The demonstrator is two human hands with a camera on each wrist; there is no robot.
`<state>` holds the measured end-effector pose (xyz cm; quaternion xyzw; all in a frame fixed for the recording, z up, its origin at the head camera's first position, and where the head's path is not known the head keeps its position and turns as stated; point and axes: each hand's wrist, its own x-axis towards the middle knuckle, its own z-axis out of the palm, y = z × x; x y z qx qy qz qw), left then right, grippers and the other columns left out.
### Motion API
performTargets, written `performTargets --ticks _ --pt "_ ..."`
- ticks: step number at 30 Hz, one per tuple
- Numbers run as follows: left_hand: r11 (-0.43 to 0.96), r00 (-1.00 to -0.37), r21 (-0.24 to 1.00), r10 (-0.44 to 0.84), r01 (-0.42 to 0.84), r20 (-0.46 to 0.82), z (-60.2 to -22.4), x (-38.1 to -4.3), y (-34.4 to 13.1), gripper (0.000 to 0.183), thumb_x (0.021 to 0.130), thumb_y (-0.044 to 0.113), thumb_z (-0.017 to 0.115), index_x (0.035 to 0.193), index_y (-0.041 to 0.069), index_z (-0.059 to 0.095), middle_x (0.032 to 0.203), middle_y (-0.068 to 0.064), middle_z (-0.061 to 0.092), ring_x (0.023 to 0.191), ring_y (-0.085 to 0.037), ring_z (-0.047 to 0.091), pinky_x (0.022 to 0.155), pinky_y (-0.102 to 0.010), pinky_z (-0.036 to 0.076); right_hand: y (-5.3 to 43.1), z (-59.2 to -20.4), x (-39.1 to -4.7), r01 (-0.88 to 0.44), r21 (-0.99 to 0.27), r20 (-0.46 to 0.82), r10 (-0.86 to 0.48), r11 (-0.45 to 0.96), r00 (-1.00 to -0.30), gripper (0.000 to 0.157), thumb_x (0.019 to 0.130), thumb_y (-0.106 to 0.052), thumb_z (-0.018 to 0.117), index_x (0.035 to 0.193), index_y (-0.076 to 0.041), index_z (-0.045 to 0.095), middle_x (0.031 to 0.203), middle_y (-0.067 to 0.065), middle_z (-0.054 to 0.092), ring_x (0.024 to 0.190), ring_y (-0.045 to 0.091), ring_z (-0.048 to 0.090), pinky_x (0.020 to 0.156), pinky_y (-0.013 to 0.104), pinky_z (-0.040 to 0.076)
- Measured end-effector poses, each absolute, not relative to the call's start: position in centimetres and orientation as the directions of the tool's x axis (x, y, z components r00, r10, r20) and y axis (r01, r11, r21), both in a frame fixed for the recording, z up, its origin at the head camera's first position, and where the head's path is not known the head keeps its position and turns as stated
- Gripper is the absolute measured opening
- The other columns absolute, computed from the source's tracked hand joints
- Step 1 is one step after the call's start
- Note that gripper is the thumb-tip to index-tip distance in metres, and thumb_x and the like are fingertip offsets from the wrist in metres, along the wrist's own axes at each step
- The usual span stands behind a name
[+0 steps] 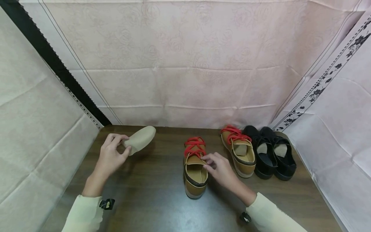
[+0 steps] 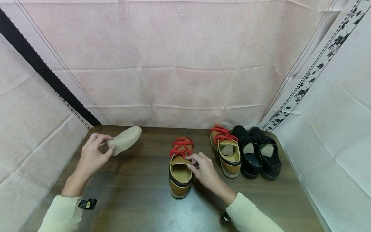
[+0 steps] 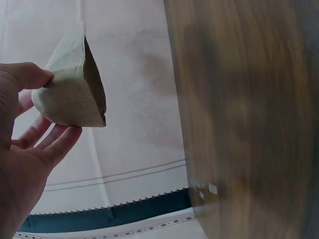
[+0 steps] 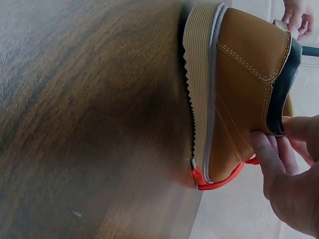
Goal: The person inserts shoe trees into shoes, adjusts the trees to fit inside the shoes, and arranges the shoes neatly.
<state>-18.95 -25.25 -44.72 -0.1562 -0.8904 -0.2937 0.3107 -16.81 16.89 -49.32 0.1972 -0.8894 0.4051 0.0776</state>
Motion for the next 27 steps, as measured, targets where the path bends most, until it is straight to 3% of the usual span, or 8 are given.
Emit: performTargets --ticks 4,7,17,23,27 --pt "0.772 -0.752 0.413 0.126 0.484 0.647 -44.5 -18.7 -24.6 0.035 0.076 -0.006 0.083 0.108 0.002 0.070 0.106 -0.015 0.058 0.088 -0.026 0.058 0.074 -0.024 0.046 17.0 -49.3 -16.9 -0.399 -0.699 0.280 -0.286 0.593 -0.916 0.027 0.087 -0.004 0.082 0.111 -0.015 0.076 0.087 -0.004 0.061 0.083 0.010 0.066 0.073 0.021 0.059" --pt "0.767 -0.750 0.409 0.138 0.494 0.647 -44.3 -18.4 -24.2 0.034 0.077 -0.003 0.083 0.108 0.003 0.070 0.106 -0.014 0.058 0.089 -0.025 0.058 0.072 -0.029 0.047 17.1 -49.3 -17.0 -0.396 -0.698 0.278 -0.284 0.596 -0.917 0.027 0.087 -0.005 0.082 0.110 -0.016 0.075 0.087 -0.004 0.061 0.082 0.009 0.065 0.073 0.020 0.059" --pt "0.734 -0.733 0.398 0.196 0.550 0.652 -43.7 -17.7 -22.6 0.034 0.077 0.000 0.084 0.108 0.005 0.071 0.106 -0.011 0.059 0.090 -0.022 0.058 0.074 -0.021 0.043 17.0 -49.2 -16.9 -0.367 -0.713 0.246 -0.277 0.597 -0.929 0.028 0.087 -0.006 0.082 0.112 -0.016 0.074 0.088 -0.005 0.061 0.083 0.009 0.065 0.074 0.019 0.058" --pt "0.711 -0.721 0.391 0.234 0.584 0.652 -43.0 -17.4 -21.3 0.033 0.078 0.001 0.084 0.108 0.006 0.071 0.107 -0.010 0.060 0.091 -0.018 0.059 0.071 -0.025 0.046 16.9 -49.2 -16.8 -0.368 -0.716 0.253 -0.271 0.593 -0.929 0.029 0.087 -0.005 0.082 0.112 -0.016 0.073 0.088 -0.005 0.061 0.083 0.009 0.064 0.074 0.020 0.058" --pt "0.683 -0.713 0.398 0.259 0.613 0.652 -42.6 -17.2 -20.5 0.032 0.080 0.001 0.082 0.109 0.007 0.071 0.106 -0.008 0.060 0.091 -0.020 0.059 0.072 -0.019 0.043 17.0 -49.2 -16.8 -0.368 -0.722 0.257 -0.266 0.586 -0.929 0.030 0.086 -0.006 0.083 0.112 -0.016 0.073 0.088 -0.005 0.062 0.083 0.009 0.064 0.073 0.021 0.058"
